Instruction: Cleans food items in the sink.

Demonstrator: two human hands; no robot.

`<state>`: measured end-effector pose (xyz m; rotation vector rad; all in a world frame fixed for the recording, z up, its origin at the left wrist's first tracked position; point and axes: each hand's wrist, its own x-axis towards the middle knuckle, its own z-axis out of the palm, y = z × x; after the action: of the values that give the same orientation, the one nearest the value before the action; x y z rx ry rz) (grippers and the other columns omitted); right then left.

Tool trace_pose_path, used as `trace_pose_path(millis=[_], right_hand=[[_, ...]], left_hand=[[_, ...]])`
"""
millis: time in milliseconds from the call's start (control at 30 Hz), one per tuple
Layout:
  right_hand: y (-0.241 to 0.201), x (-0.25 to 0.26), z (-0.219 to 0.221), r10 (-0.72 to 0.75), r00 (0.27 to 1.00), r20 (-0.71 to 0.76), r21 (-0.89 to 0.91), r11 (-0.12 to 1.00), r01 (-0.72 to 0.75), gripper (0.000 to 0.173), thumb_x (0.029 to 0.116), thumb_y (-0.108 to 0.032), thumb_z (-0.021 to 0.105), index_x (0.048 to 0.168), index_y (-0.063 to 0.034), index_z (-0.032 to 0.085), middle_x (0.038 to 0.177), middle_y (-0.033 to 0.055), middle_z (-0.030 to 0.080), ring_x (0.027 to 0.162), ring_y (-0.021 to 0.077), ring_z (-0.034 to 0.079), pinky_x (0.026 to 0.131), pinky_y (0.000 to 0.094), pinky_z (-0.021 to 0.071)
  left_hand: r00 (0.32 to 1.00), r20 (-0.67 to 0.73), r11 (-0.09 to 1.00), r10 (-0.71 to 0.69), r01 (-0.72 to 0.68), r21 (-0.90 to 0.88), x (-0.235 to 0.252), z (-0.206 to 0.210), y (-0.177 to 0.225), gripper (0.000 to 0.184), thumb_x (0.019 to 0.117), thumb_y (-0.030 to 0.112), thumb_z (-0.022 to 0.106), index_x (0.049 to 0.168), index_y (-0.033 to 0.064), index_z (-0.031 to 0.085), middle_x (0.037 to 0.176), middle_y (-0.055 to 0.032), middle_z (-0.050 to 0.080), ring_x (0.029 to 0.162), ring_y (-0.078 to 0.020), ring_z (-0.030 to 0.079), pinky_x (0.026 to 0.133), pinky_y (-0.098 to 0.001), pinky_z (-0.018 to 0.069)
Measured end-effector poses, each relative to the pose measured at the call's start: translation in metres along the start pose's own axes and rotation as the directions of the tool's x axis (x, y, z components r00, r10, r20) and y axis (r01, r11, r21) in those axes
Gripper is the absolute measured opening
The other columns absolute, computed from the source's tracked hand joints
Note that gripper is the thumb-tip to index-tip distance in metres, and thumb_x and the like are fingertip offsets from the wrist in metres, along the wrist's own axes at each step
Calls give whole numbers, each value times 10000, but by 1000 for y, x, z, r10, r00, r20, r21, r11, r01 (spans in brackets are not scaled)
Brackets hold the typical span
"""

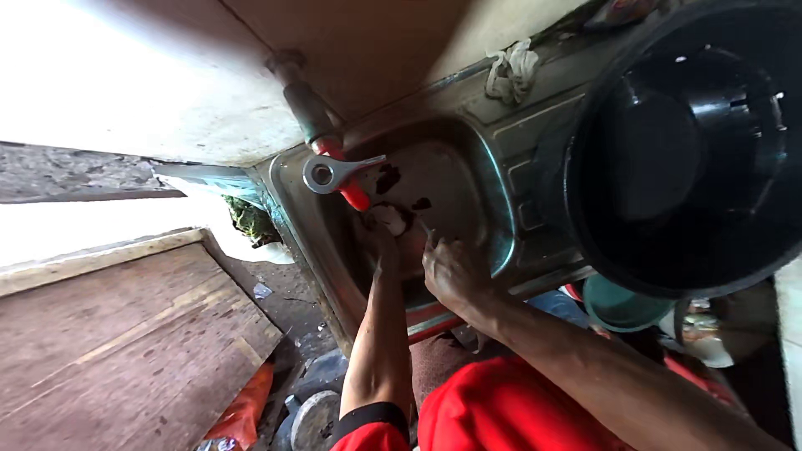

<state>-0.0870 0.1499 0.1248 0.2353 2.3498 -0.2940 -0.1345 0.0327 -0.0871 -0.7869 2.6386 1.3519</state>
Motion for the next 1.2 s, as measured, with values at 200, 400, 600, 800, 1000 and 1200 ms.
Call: trace_pose_path(millis=[200,400,600,800,1000,1200], right_hand=[[18,-8,-14,-44,994,98,36,999,41,387,988,-203,550,1299,23,592,969,178,680,894,346,702,705,486,566],[30,7,-12,-27,992,126,82,996,17,459,959,-222,598,1365,-8,596,995,170,688,905,334,698,710,488,560],[27,4,3,-18,1000,12,82,996,17,325,1019,-179,505,1239,30,623,946,176,680,836,337,706,659,480,572],[16,7,-11,32,987,157,251,965,-72,344,994,-217,560,1233,26,606,992,179,695,924,342,711,730,497,574],[17,9,7,-52,997,-62,116,991,59,256,1020,-150,519,1106,46,659,914,175,681,846,328,712,664,465,584],[70,33,25,-28,999,27,324,946,18,371,931,-221,658,1288,-120,666,1021,150,698,907,344,698,726,557,567]], left_hand=[[996,70,999,-50,50,-3,-3,-4,10,345,1025,165,598,1345,35,585,1217,-161,669,1107,-242,654,987,-447,535],[991,130,989,-10,-9,148,-2,-7,11,346,1050,182,550,1365,42,580,1283,-168,653,1193,-263,633,1055,-455,501],[985,114,989,127,-135,68,5,-1,-2,317,1024,116,572,1327,27,605,1269,-142,666,1177,-212,642,1043,-406,517],[990,117,984,76,-93,152,2,-3,8,320,1031,145,571,1328,32,610,1266,-158,663,1191,-244,631,1051,-437,501],[989,121,980,80,-100,173,11,0,5,325,1024,156,580,1325,38,623,1270,-160,666,1200,-252,630,1058,-451,494],[984,177,966,15,-60,253,17,-2,12,333,1027,203,597,1318,44,632,1254,-173,672,1178,-274,641,1051,-473,495]])
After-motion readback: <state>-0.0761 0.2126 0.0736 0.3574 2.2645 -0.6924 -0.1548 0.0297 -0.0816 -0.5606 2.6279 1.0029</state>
